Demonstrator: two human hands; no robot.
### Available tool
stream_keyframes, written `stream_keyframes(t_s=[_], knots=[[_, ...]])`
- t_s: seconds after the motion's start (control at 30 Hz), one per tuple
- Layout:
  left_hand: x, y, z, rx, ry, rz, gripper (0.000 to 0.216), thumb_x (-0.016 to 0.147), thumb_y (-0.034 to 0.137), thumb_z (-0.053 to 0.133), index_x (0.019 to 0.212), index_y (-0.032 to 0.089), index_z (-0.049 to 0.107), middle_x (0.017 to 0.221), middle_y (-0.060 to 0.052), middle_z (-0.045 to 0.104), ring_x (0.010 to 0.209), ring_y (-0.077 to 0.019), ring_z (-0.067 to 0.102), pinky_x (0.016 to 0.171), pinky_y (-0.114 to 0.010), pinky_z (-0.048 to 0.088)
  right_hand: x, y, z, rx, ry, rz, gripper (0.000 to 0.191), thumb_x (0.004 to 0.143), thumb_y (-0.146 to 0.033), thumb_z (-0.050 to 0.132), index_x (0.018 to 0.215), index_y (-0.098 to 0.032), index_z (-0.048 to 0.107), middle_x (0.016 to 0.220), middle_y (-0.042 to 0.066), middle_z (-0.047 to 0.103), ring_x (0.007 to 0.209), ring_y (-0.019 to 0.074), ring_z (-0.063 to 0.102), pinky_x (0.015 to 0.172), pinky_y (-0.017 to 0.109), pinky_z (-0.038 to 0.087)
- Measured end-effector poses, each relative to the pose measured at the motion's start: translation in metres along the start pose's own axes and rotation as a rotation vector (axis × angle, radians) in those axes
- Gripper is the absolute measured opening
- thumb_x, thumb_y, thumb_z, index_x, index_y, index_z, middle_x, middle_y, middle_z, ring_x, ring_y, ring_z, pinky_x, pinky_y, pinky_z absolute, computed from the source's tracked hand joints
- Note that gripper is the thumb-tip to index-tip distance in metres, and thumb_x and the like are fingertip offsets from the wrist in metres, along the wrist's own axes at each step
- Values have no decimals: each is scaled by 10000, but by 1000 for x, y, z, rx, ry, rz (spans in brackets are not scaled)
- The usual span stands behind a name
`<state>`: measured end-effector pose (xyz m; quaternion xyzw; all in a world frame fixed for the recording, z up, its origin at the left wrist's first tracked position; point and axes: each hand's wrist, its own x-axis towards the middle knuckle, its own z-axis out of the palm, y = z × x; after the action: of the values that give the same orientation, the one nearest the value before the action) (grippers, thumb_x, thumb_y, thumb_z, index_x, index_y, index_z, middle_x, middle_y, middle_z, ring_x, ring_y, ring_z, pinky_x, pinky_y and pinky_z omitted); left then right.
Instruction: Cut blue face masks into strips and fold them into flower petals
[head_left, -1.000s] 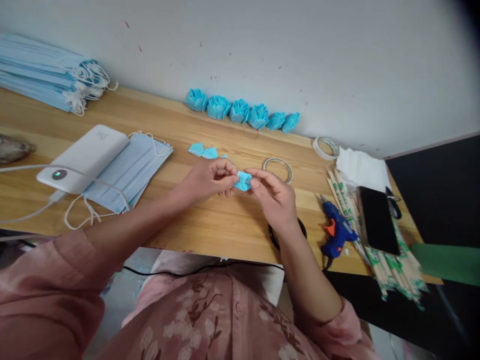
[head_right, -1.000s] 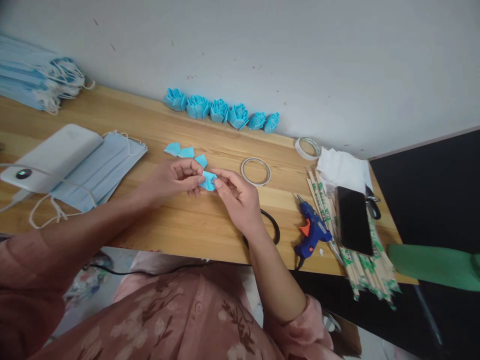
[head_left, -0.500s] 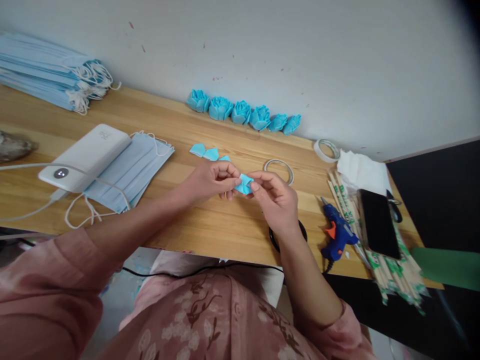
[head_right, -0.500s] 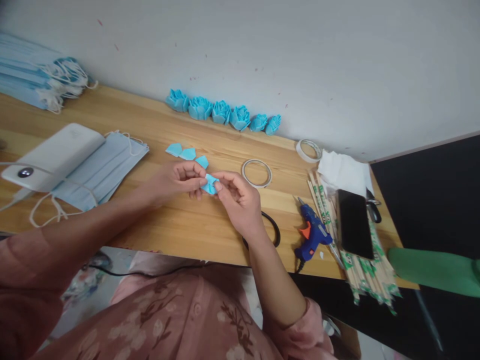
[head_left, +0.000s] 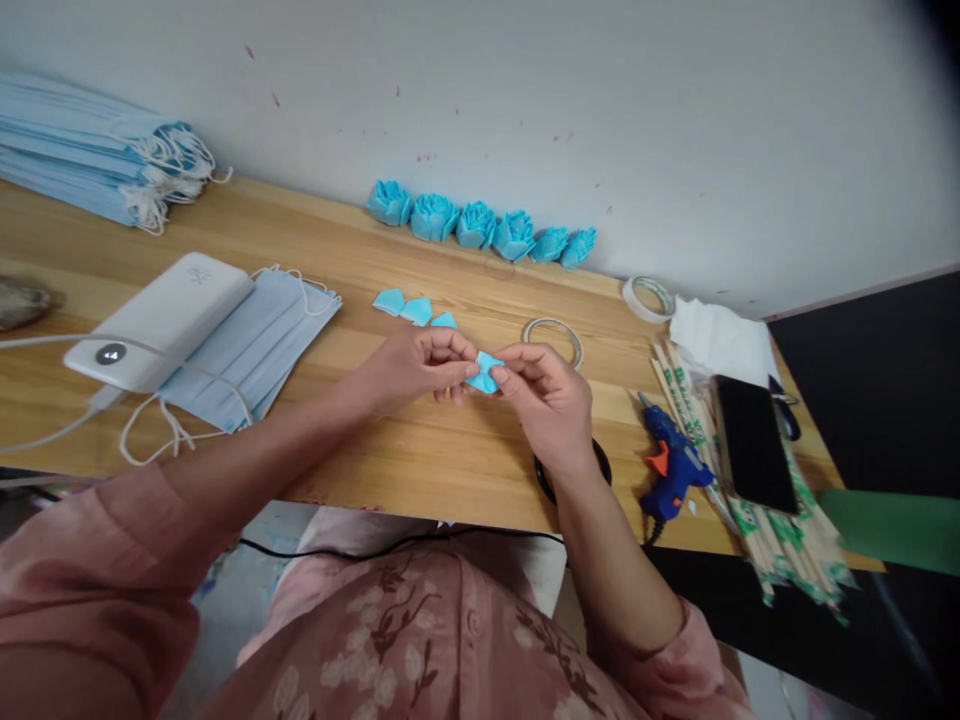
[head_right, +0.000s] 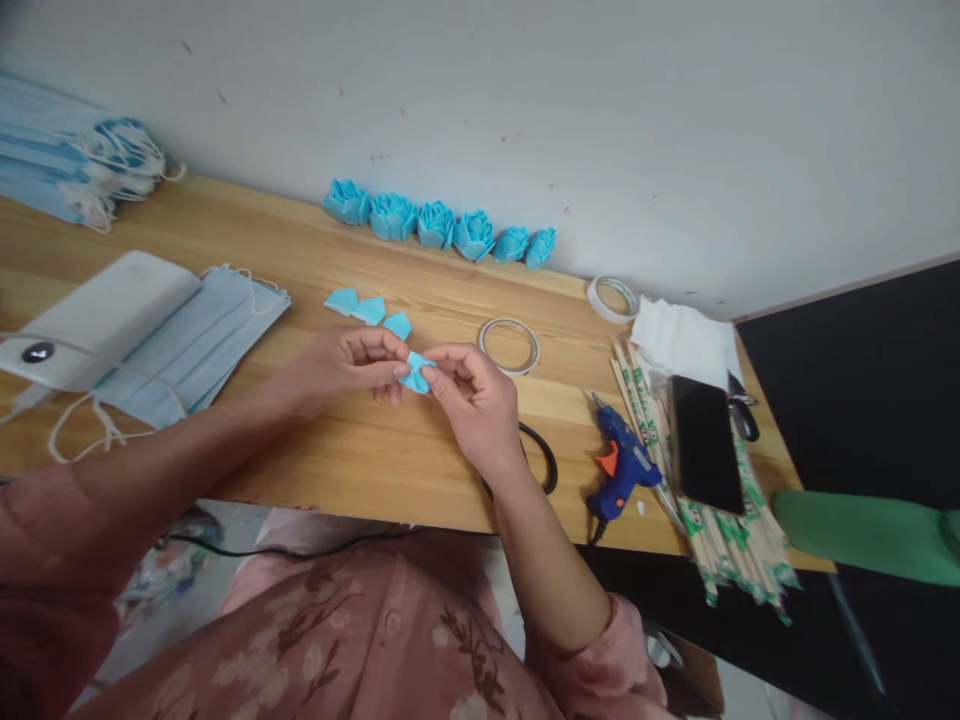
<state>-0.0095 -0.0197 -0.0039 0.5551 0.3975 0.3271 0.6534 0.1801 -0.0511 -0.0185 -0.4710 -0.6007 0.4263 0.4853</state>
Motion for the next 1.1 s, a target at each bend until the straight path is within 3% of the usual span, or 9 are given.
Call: stream_keyframes(t_s=[0.33, 0.57, 0.83, 1.1], knots=[[1, -2, -2, 22, -6, 3, 189, 795, 311, 732, 837, 161, 624, 604, 20, 667, 531, -90, 599, 524, -199, 448, 1, 2, 2, -84, 8, -52, 90, 874, -305, 717, 926, -243, 677, 792, -16, 723, 713, 131, 686, 654, 260, 548], [3, -4, -2, 97, 17, 13, 143, 814, 292, 693, 825, 162, 634, 600, 24, 661, 544, -89, 612, 530, -185, 452, -1, 1, 4, -270, 46, -110, 66, 878, -288, 700, 922, -240, 692, 827, -8, 743, 667, 133, 674, 652, 274, 542], [3, -1, -2, 142, 84, 19, 68, 854, 198, 628, 802, 155, 623, 562, 29, 636, 514, -77, 591, 501, -168, 405, 2, 8, -3, -80, 45, -64, 219, 987, -441, 560, 1099, -289, 671, 892, 19, 739, 746, 188, 687, 705, 367, 598], [10, -9, -2, 160, 73, 45, 69, 844, 200, 643, 803, 151, 616, 537, 31, 626, 493, -77, 576, 506, -174, 432, 6, 10, 3, -86, 17, -43, 253, 871, -336, 677, 1108, -249, 667, 853, -3, 698, 736, 144, 653, 694, 309, 543]])
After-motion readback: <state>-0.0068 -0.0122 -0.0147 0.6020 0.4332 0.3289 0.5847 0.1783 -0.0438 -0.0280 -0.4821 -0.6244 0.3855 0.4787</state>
